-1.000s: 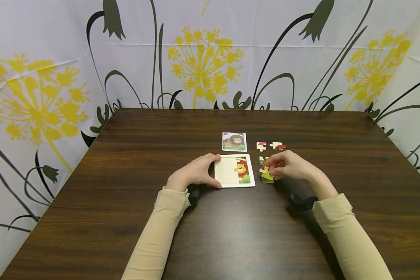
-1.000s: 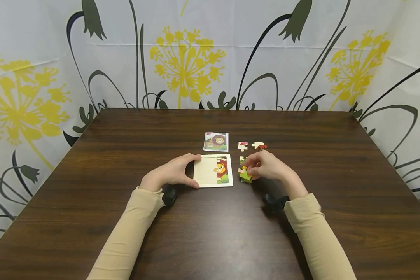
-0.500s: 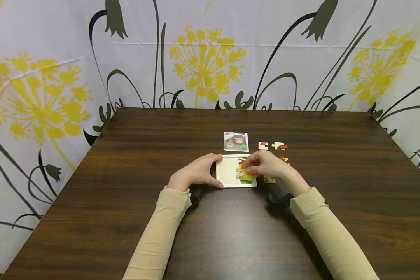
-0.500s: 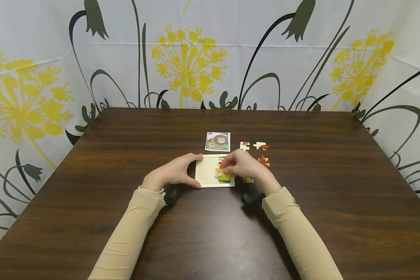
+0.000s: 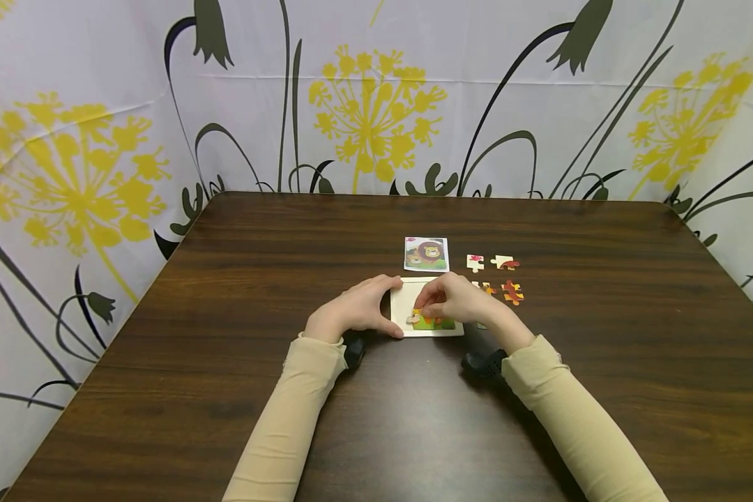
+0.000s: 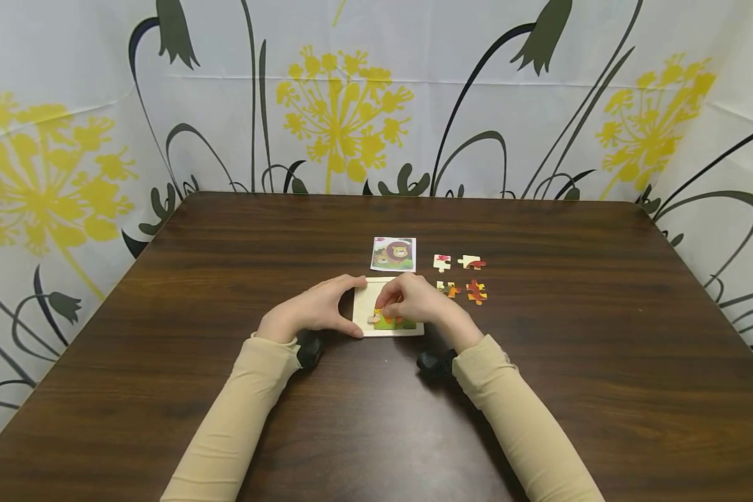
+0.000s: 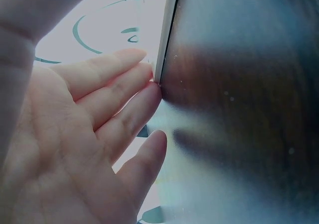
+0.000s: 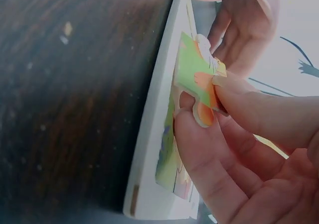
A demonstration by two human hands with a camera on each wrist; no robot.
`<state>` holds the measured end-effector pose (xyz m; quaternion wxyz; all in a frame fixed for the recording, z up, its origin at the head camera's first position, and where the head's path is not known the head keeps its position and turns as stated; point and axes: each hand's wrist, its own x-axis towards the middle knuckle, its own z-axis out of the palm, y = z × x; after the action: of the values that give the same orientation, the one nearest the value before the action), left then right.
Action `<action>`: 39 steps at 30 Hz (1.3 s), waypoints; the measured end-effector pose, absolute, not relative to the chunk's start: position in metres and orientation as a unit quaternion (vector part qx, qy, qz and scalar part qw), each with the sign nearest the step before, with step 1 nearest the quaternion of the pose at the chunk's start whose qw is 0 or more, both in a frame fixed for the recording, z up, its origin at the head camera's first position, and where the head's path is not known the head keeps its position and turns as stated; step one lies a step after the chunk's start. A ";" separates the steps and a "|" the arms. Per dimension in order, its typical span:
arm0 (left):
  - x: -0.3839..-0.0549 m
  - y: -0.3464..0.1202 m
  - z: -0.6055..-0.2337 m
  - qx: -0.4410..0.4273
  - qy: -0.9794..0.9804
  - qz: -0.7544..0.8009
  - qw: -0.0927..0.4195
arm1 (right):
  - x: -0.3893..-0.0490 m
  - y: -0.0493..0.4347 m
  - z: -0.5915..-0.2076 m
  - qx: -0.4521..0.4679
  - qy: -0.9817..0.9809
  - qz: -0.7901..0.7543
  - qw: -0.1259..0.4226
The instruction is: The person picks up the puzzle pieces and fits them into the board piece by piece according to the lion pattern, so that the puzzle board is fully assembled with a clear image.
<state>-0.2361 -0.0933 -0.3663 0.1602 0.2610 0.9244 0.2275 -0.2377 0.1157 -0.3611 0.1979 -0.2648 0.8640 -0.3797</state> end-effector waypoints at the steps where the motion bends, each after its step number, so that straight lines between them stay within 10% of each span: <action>1: -0.236 -0.093 -0.366 0.261 0.924 0.227 0.160 | -0.238 0.116 -0.361 -0.266 0.864 -0.379 0.198; 39: -0.235 -0.093 -0.363 0.258 0.925 0.225 0.162 | -0.236 0.116 -0.363 -0.268 0.884 -0.345 0.166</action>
<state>-0.2349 -0.0933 -0.3634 0.1620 0.2581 0.9255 0.2250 -0.2356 0.1159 -0.3626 0.1657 -0.2679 0.8842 -0.3449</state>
